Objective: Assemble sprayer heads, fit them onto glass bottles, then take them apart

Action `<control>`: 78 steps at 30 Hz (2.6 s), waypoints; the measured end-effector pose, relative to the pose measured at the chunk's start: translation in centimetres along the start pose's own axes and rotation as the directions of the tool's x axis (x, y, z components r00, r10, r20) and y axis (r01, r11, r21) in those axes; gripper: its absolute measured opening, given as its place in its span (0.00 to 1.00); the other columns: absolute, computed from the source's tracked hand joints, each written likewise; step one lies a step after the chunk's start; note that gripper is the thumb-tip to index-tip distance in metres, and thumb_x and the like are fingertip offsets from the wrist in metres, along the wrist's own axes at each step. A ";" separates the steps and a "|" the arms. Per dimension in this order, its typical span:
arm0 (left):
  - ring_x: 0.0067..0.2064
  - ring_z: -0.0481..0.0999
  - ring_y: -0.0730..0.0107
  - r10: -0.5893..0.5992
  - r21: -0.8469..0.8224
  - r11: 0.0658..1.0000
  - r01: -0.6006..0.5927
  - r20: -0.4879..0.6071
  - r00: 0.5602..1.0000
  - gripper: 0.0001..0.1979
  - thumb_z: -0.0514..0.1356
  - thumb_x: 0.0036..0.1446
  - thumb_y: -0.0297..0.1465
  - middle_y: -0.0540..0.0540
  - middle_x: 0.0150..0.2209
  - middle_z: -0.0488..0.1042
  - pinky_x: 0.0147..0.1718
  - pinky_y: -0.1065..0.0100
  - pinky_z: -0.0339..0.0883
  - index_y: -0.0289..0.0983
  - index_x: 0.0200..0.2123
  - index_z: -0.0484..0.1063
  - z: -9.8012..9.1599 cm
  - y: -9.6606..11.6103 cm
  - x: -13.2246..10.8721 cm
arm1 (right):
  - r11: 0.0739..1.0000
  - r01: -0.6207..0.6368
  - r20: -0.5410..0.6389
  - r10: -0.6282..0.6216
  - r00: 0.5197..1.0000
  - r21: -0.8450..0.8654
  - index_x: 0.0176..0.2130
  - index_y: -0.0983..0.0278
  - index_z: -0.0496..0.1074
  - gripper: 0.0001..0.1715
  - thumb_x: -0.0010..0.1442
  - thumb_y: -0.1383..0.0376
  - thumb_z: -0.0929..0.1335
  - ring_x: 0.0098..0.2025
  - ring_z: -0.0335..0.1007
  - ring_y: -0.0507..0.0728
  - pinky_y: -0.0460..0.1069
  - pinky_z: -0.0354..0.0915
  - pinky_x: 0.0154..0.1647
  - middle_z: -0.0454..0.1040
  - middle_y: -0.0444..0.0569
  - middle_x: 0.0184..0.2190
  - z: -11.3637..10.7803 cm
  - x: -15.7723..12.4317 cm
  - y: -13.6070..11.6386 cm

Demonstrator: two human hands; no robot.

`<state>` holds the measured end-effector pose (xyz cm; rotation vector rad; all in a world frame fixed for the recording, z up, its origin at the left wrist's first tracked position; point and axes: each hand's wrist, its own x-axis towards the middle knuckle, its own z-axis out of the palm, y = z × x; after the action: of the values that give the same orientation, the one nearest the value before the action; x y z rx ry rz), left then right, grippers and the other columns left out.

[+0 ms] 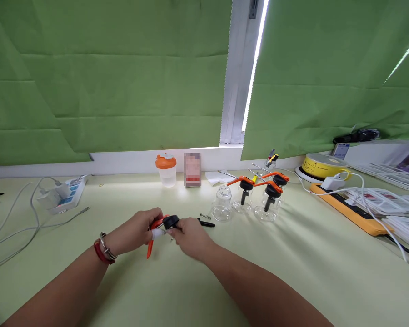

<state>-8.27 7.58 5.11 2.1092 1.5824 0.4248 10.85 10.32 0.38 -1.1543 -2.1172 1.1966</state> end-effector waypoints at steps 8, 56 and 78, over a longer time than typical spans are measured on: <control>0.23 0.64 0.68 -0.280 0.255 0.909 0.329 -0.209 0.937 0.05 0.49 0.54 0.31 0.47 0.25 0.66 0.19 0.70 0.51 0.39 0.26 0.58 2.2 -2.5 2.0 | 0.998 -0.039 -0.235 0.026 0.972 -0.053 0.24 0.63 0.62 0.20 0.57 0.51 0.60 0.19 0.52 0.49 0.44 0.50 0.20 0.61 0.42 0.19 -6.3 -0.2 -0.1; 0.58 0.60 0.61 0.317 0.431 0.842 -0.324 0.091 0.944 0.24 0.48 0.55 0.22 0.47 0.59 0.62 0.56 0.53 0.46 0.46 0.54 0.62 1.9 -0.8 0.6 | 0.706 -0.182 -0.573 -0.367 0.732 -0.684 0.45 0.62 0.69 0.19 0.52 0.59 0.66 0.38 0.67 0.61 0.53 0.61 0.35 0.72 0.52 0.37 -17.1 -8.4 -4.2; 0.54 0.63 0.59 0.344 0.440 0.830 -0.342 0.079 0.936 0.20 0.48 0.55 0.21 0.41 0.52 0.67 0.52 0.55 0.47 0.40 0.49 0.65 4.2 0.1 1.3 | 0.795 0.012 -0.226 -0.186 0.956 -0.606 0.38 0.62 0.67 0.22 0.65 0.54 0.52 0.33 0.65 0.56 0.48 0.54 0.29 0.71 0.50 0.32 -8.6 -6.6 -6.1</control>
<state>-5.69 8.04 1.61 2.7683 1.3956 0.1828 17.79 7.29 10.18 -1.3417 -2.3591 0.2638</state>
